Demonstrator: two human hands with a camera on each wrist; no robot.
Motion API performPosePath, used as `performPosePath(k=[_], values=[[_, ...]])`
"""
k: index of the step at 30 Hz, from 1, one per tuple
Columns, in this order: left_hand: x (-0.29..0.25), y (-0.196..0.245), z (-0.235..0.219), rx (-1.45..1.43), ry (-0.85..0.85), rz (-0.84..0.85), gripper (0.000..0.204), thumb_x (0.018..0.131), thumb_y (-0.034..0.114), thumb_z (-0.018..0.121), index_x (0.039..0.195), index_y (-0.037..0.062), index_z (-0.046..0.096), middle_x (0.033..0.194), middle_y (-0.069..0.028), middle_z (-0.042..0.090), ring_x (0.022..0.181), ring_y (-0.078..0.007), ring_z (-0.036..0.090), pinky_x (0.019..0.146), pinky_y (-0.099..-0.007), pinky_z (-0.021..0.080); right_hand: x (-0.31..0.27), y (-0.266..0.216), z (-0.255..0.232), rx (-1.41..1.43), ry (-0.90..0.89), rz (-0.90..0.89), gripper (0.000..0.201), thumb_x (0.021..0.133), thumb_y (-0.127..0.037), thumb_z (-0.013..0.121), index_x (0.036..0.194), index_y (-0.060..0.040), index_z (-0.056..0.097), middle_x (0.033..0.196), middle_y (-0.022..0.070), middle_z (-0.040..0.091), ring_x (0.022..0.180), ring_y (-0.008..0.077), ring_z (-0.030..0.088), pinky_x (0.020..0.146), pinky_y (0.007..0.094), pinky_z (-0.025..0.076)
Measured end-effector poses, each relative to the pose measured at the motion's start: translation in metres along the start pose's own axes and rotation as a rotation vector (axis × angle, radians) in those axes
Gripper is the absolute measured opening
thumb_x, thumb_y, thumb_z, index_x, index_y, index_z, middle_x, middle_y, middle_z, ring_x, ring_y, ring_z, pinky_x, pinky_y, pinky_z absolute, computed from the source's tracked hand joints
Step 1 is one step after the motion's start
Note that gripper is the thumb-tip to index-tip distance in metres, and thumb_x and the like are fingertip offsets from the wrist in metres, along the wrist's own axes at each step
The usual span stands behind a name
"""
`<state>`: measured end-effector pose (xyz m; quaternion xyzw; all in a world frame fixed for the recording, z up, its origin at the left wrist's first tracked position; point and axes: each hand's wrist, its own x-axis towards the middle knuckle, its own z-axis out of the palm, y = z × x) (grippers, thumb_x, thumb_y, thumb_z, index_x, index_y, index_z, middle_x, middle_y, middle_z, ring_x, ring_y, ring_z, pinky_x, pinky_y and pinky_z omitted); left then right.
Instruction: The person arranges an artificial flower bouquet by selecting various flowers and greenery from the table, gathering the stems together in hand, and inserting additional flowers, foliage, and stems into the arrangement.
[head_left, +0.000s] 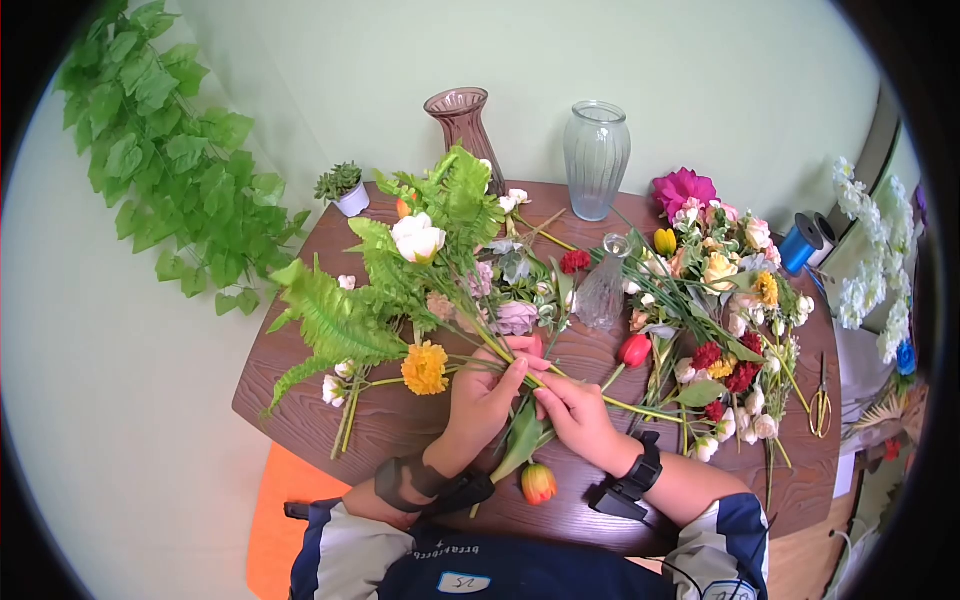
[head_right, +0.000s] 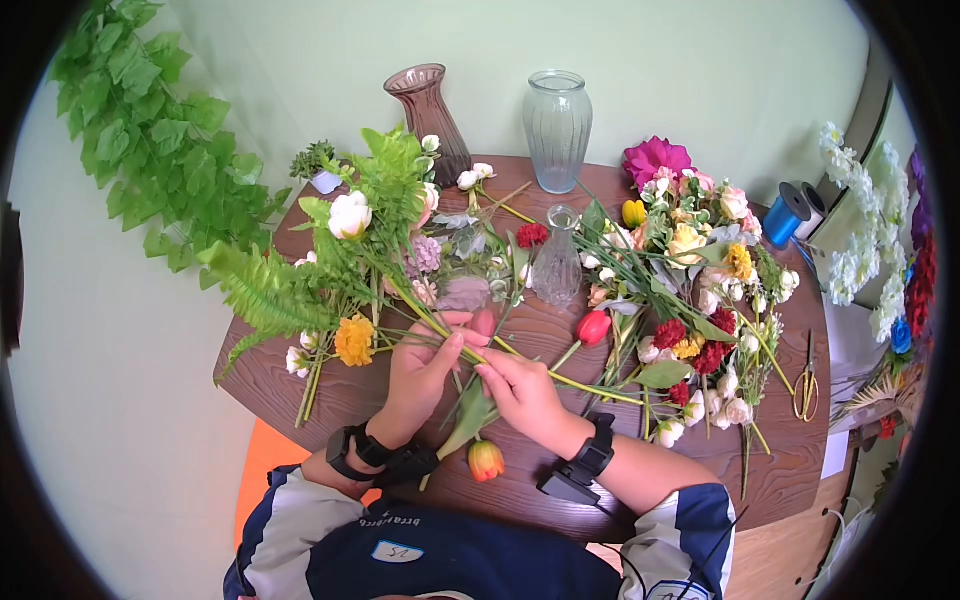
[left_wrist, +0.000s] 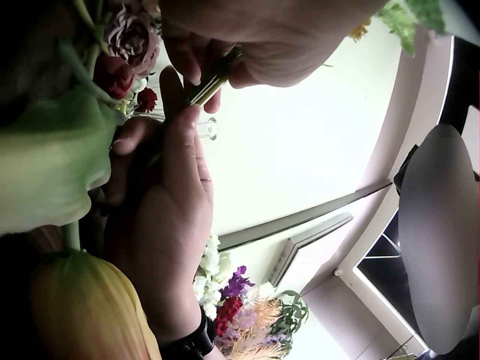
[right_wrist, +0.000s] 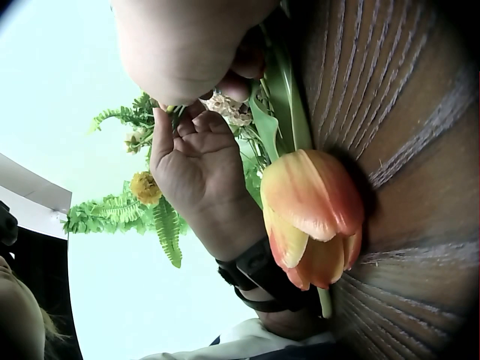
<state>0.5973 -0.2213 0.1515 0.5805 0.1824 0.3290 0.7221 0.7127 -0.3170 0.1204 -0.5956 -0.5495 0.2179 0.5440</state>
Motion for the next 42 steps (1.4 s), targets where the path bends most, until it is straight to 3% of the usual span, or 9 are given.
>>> performPosePath(k=[11, 14, 19, 22, 26, 31, 42], values=[[0.002, -0.009, 0.001, 0.073, 0.021, 0.136, 0.023, 0.087, 0.006, 0.052, 0.109, -0.0012, 0.05, 0.088, -0.0068, 0.06, 0.083, -0.0096, 0.056, 0.075, -0.0225, 0.045, 0.0, 0.002, -0.002, 0.017, -0.028, -0.045, 0.03, 0.08, -0.005, 0.06, 0.11, -0.0045, 0.059, 0.077, 0.0156, 0.062, 0.067, 0.0266, 0.059, 0.061, 0.0308, 0.046], [0.001, -0.007, 0.0, 0.068, 0.028, 0.112, 0.021, 0.087, 0.006, 0.052, 0.107, -0.0008, 0.051, 0.088, -0.0059, 0.059, 0.081, -0.0085, 0.056, 0.073, -0.0219, 0.045, 0.0, 0.003, 0.002, 0.009, -0.002, -0.066, 0.028, 0.082, -0.007, 0.059, 0.11, -0.0043, 0.059, 0.075, 0.0149, 0.062, 0.064, 0.0264, 0.059, 0.06, 0.0307, 0.047], [-0.001, -0.004, 0.003, 0.03, -0.014, 0.069, 0.02, 0.087, 0.004, 0.052, 0.107, -0.0007, 0.05, 0.09, -0.0063, 0.059, 0.076, -0.0071, 0.056, 0.064, -0.0194, 0.046, -0.003, 0.005, 0.001, 0.065, -0.046, 0.012, 0.025, 0.09, -0.012, 0.049, 0.113, -0.0051, 0.055, 0.061, 0.0066, 0.056, 0.052, 0.0192, 0.056, 0.051, 0.0296, 0.045], [-0.001, -0.009, 0.002, 0.095, -0.007, 0.115, 0.021, 0.087, 0.004, 0.051, 0.108, -0.001, 0.049, 0.088, -0.0063, 0.059, 0.073, -0.0068, 0.056, 0.061, -0.0191, 0.046, -0.003, 0.004, 0.0, 0.065, -0.048, 0.011, 0.024, 0.091, -0.013, 0.046, 0.112, -0.0045, 0.054, 0.059, 0.005, 0.053, 0.052, 0.0162, 0.056, 0.051, 0.0284, 0.044], [-0.002, -0.006, 0.001, 0.045, -0.016, 0.044, 0.023, 0.088, 0.006, 0.052, 0.109, -0.0003, 0.049, 0.088, -0.0048, 0.061, 0.079, -0.0066, 0.056, 0.069, -0.0194, 0.044, -0.002, 0.001, 0.0, 0.068, -0.05, 0.019, 0.022, 0.091, -0.013, 0.046, 0.11, -0.0038, 0.055, 0.059, 0.0054, 0.053, 0.052, 0.0164, 0.055, 0.05, 0.0282, 0.044], [-0.002, -0.002, 0.001, 0.009, -0.047, 0.011, 0.025, 0.088, 0.007, 0.051, 0.111, -0.0007, 0.047, 0.087, -0.0077, 0.062, 0.062, -0.0074, 0.057, 0.054, -0.0173, 0.044, -0.002, 0.005, 0.001, 0.068, -0.05, 0.024, 0.024, 0.091, -0.012, 0.045, 0.111, -0.0033, 0.055, 0.059, 0.0056, 0.053, 0.051, 0.0163, 0.055, 0.049, 0.0281, 0.044], [-0.002, -0.006, 0.001, -0.035, -0.037, -0.009, 0.029, 0.088, 0.008, 0.052, 0.114, -0.0016, 0.045, 0.087, -0.0087, 0.062, 0.059, -0.0086, 0.057, 0.052, -0.0182, 0.045, -0.002, 0.002, 0.002, 0.055, -0.056, 0.058, 0.024, 0.091, -0.013, 0.046, 0.11, -0.0034, 0.056, 0.06, 0.006, 0.055, 0.051, 0.017, 0.057, 0.05, 0.0286, 0.045]])
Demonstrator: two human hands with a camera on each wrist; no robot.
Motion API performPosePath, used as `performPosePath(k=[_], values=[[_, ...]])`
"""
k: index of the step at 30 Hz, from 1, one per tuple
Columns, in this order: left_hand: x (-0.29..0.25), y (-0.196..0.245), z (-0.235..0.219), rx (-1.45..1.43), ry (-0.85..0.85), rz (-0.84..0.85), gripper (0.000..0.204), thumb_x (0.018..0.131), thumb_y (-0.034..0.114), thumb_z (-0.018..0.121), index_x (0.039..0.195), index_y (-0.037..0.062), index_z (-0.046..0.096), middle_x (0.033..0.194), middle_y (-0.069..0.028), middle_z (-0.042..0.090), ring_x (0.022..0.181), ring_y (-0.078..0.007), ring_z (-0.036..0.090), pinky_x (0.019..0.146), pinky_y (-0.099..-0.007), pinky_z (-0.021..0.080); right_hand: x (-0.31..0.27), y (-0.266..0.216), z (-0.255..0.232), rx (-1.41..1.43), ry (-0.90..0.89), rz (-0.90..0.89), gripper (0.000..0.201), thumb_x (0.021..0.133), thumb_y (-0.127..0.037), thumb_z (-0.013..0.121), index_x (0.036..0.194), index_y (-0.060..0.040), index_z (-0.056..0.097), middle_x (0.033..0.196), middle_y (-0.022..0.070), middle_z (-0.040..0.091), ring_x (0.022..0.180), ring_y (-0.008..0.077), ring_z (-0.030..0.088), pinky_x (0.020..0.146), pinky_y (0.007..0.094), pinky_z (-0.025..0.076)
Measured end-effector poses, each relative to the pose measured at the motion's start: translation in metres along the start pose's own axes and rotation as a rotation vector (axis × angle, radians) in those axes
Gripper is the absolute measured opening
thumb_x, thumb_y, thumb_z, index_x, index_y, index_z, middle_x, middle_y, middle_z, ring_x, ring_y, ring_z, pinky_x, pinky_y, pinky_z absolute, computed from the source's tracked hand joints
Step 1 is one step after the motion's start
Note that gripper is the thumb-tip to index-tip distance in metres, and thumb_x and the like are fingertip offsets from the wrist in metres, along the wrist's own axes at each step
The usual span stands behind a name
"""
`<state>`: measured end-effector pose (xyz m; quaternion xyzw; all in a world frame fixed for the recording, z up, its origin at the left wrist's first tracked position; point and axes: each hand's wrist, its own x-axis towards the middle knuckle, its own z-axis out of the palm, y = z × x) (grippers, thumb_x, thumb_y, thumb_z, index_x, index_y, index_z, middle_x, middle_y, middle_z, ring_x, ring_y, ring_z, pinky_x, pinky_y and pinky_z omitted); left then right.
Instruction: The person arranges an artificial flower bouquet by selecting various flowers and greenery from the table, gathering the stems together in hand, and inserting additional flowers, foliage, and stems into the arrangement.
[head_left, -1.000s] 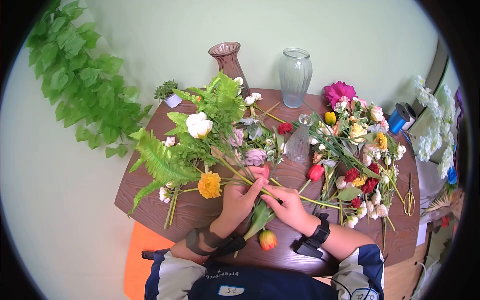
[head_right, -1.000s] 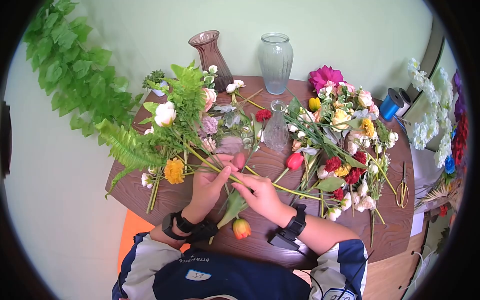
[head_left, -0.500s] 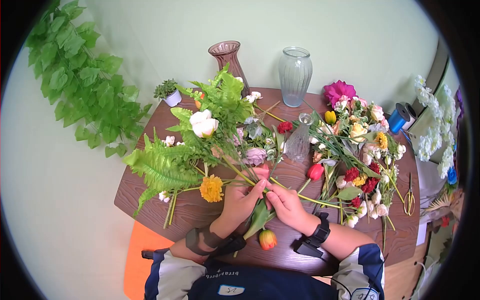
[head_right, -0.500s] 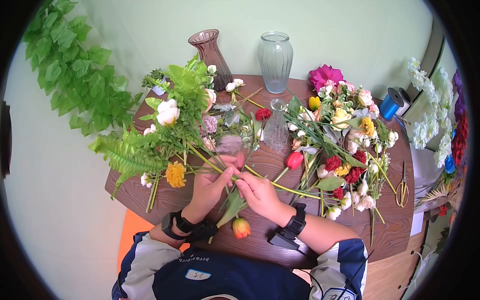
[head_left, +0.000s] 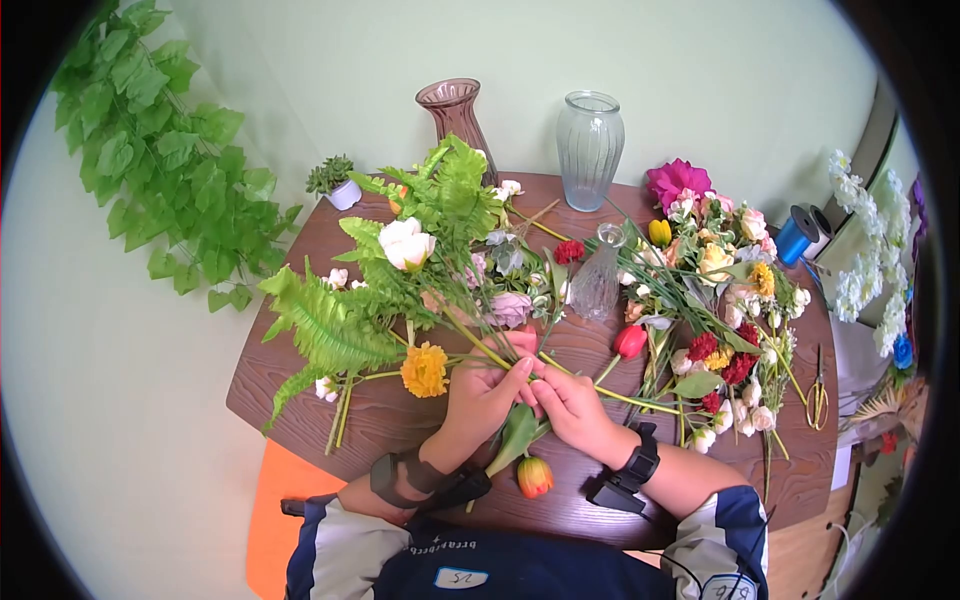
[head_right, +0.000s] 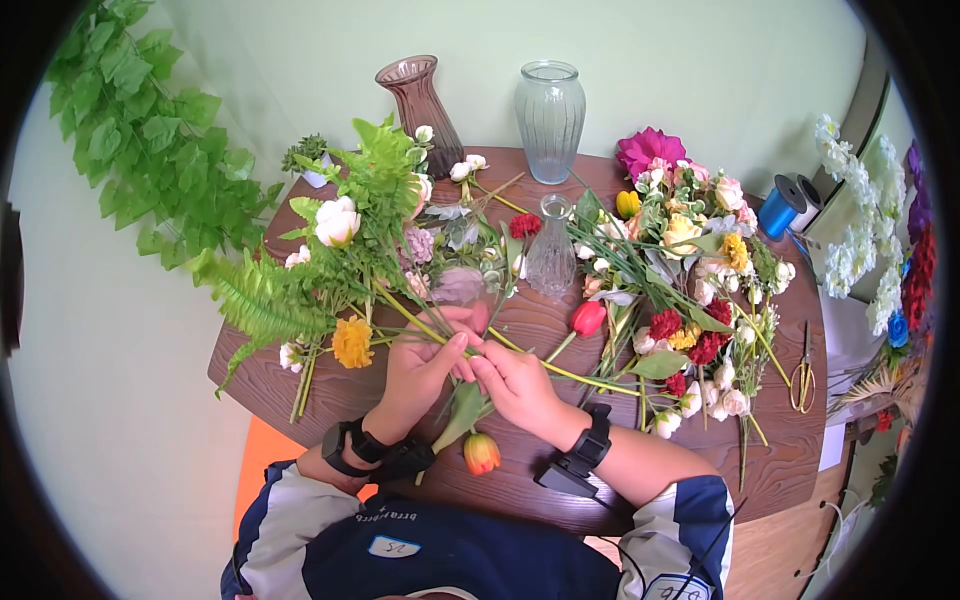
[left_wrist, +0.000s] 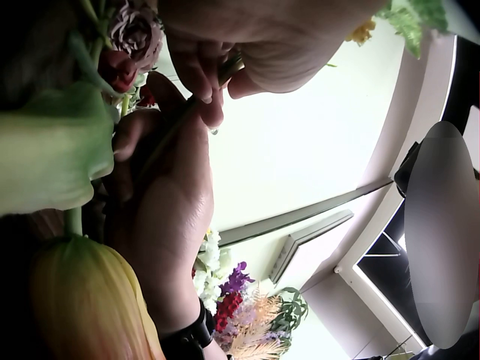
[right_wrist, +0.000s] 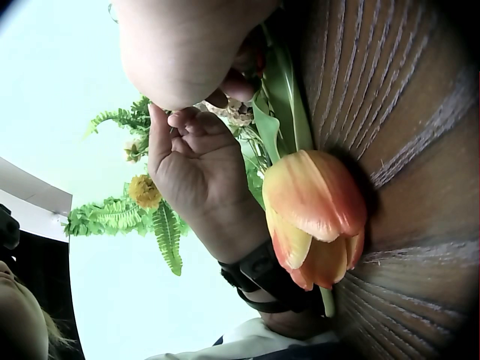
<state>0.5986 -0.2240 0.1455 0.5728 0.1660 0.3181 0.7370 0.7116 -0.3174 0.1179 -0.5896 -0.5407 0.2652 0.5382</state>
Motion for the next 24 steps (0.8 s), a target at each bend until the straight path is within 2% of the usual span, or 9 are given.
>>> performPosePath(k=[16, 20, 24], values=[[0.0015, -0.0025, -0.0007, 0.007, 0.011, -0.015, 0.027, 0.087, 0.006, 0.053, 0.112, -0.0019, 0.046, 0.084, -0.008, 0.062, 0.057, -0.0066, 0.054, 0.051, -0.0174, 0.043, 0.0009, 0.0029, -0.0009, -0.037, -0.016, 0.01, 0.015, 0.09, -0.016, 0.047, 0.09, -0.0037, 0.056, 0.057, 0.0071, 0.055, 0.05, 0.0213, 0.058, 0.048, 0.031, 0.044], [0.0015, -0.0025, -0.0002, 0.011, 0.011, -0.013, 0.027, 0.087, 0.006, 0.053, 0.112, -0.0021, 0.045, 0.084, -0.0079, 0.062, 0.057, -0.0065, 0.053, 0.051, -0.0175, 0.043, 0.0008, 0.003, -0.0001, -0.036, 0.001, 0.011, 0.015, 0.09, -0.015, 0.047, 0.089, -0.0037, 0.056, 0.057, 0.0072, 0.055, 0.05, 0.0214, 0.058, 0.048, 0.031, 0.044], [0.002, -0.0026, 0.0002, 0.01, 0.016, -0.019, 0.027, 0.087, 0.005, 0.053, 0.112, -0.0021, 0.045, 0.085, -0.0076, 0.061, 0.058, -0.006, 0.053, 0.052, -0.0177, 0.043, 0.001, 0.0039, -0.001, -0.038, -0.022, 0.015, 0.018, 0.09, -0.015, 0.046, 0.101, -0.0045, 0.057, 0.057, 0.0064, 0.055, 0.05, 0.0202, 0.058, 0.049, 0.0305, 0.044]])
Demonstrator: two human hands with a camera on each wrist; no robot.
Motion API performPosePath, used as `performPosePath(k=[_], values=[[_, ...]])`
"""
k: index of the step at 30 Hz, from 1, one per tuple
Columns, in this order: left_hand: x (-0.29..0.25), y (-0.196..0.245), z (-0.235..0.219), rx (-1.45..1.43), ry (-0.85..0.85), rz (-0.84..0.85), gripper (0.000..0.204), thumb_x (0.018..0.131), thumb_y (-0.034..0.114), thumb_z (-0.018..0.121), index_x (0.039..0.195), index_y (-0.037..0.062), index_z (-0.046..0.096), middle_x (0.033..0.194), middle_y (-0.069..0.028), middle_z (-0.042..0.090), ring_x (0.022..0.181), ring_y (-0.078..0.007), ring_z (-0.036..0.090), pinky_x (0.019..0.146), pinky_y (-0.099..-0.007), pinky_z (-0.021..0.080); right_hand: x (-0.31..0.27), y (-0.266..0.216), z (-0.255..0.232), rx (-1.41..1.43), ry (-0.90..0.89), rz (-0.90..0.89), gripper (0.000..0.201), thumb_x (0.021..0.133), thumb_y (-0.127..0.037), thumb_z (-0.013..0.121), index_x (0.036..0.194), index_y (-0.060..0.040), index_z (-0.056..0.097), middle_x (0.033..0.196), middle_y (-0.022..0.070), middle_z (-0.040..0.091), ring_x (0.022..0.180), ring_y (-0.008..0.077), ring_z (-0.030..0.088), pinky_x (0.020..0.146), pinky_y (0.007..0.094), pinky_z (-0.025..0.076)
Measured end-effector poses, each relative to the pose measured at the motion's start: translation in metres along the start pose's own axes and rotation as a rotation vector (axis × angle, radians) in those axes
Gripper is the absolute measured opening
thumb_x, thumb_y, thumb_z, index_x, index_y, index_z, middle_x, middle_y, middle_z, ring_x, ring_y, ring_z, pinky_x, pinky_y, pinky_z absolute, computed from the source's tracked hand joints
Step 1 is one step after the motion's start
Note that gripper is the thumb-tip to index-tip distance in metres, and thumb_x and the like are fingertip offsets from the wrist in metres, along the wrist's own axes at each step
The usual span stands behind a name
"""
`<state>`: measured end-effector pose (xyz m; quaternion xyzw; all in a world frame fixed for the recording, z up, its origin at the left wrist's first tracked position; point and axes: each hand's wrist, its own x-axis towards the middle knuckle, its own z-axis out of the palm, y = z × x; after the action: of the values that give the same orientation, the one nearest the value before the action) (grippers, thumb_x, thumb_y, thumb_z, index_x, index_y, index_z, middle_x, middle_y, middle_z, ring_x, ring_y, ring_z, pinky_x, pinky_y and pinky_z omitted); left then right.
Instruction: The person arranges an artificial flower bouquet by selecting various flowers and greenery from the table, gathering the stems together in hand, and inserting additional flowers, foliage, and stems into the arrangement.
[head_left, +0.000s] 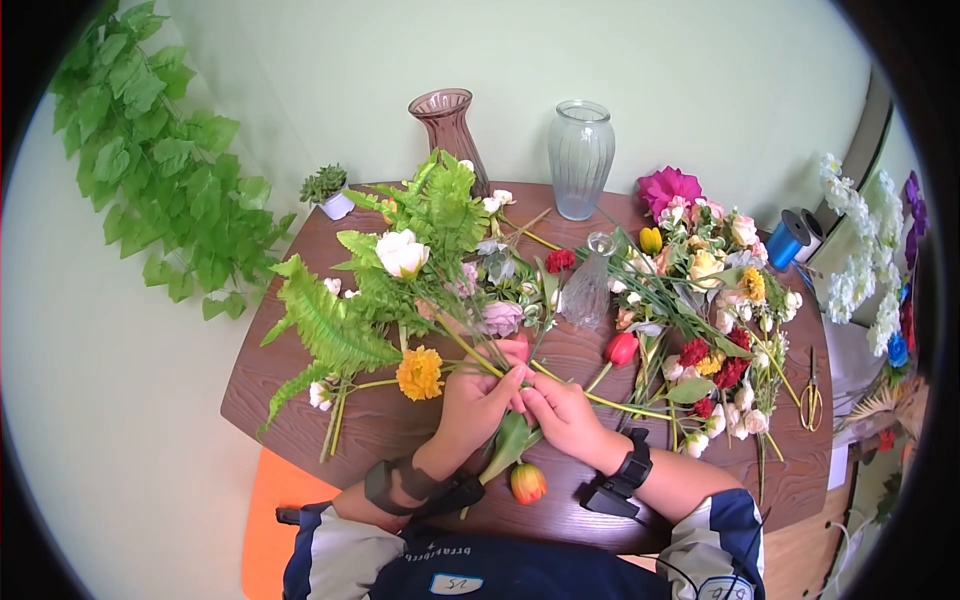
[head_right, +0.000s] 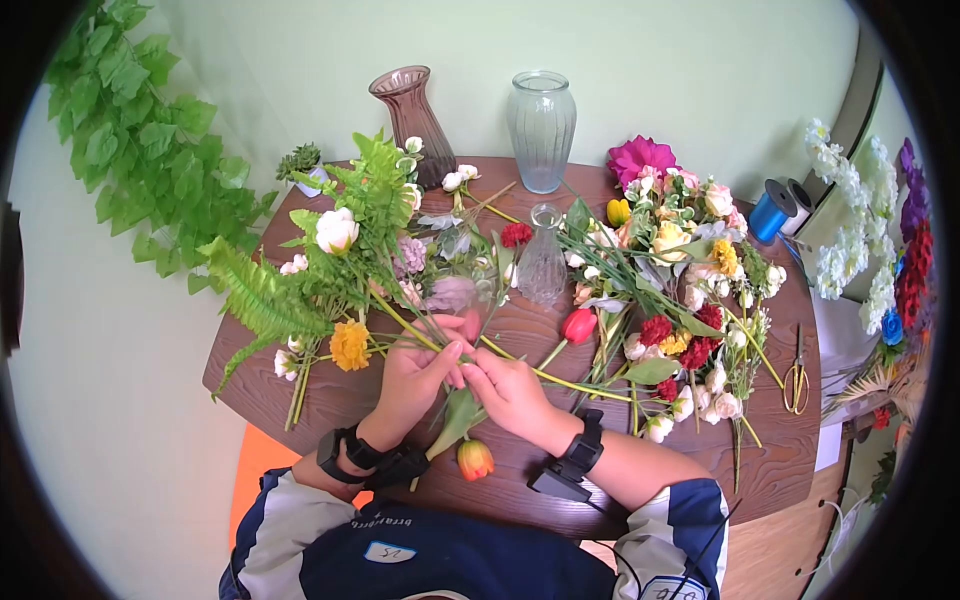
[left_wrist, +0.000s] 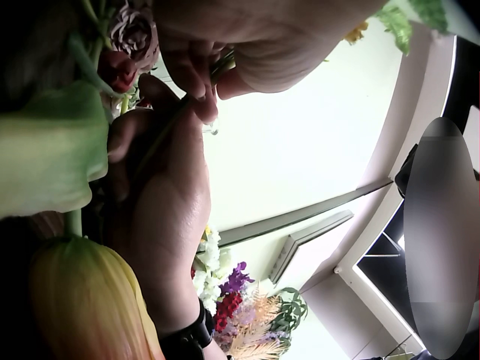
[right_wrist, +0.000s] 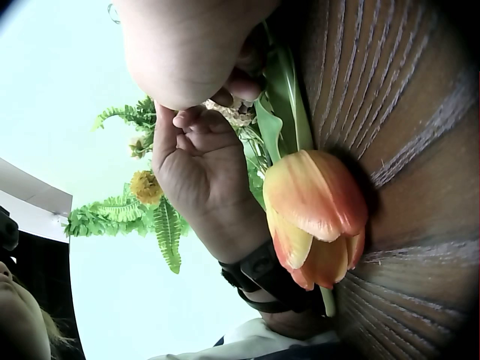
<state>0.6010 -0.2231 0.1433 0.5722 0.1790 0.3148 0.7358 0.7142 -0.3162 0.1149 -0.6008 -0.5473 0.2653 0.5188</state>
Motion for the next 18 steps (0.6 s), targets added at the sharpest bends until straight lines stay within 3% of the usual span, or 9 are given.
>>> performPosePath(k=[5, 13, 18], values=[[-0.0006, 0.0017, 0.0003, 0.0, 0.004, -0.008, 0.027, 0.086, 0.003, 0.053, 0.112, -0.0019, 0.046, 0.085, -0.0072, 0.061, 0.058, -0.0057, 0.052, 0.052, -0.0178, 0.043, 0.0, -0.0031, 0.0, 0.012, 0.002, -0.011, 0.024, 0.091, -0.015, 0.046, 0.11, -0.0061, 0.055, 0.057, 0.0054, 0.055, 0.051, 0.0189, 0.058, 0.049, 0.0299, 0.045], [0.0, -0.0017, -0.0011, 0.025, 0.008, -0.001, 0.026, 0.086, 0.004, 0.053, 0.111, -0.0016, 0.046, 0.084, -0.0068, 0.061, 0.059, -0.0058, 0.052, 0.052, -0.0181, 0.043, 0.0, -0.003, -0.0004, 0.006, 0.003, 0.015, 0.015, 0.09, -0.016, 0.047, 0.084, -0.0052, 0.054, 0.057, 0.0064, 0.055, 0.051, 0.0208, 0.058, 0.048, 0.0309, 0.044], [-0.0004, -0.0016, -0.0012, 0.015, -0.006, -0.004, 0.026, 0.086, 0.004, 0.053, 0.111, -0.0016, 0.046, 0.084, -0.0068, 0.061, 0.059, -0.0058, 0.052, 0.053, -0.018, 0.043, -0.001, 0.0043, 0.0016, 0.013, -0.002, 0.014, 0.014, 0.09, -0.016, 0.047, 0.085, -0.0053, 0.055, 0.057, 0.0069, 0.055, 0.05, 0.0216, 0.057, 0.048, 0.0317, 0.044]])
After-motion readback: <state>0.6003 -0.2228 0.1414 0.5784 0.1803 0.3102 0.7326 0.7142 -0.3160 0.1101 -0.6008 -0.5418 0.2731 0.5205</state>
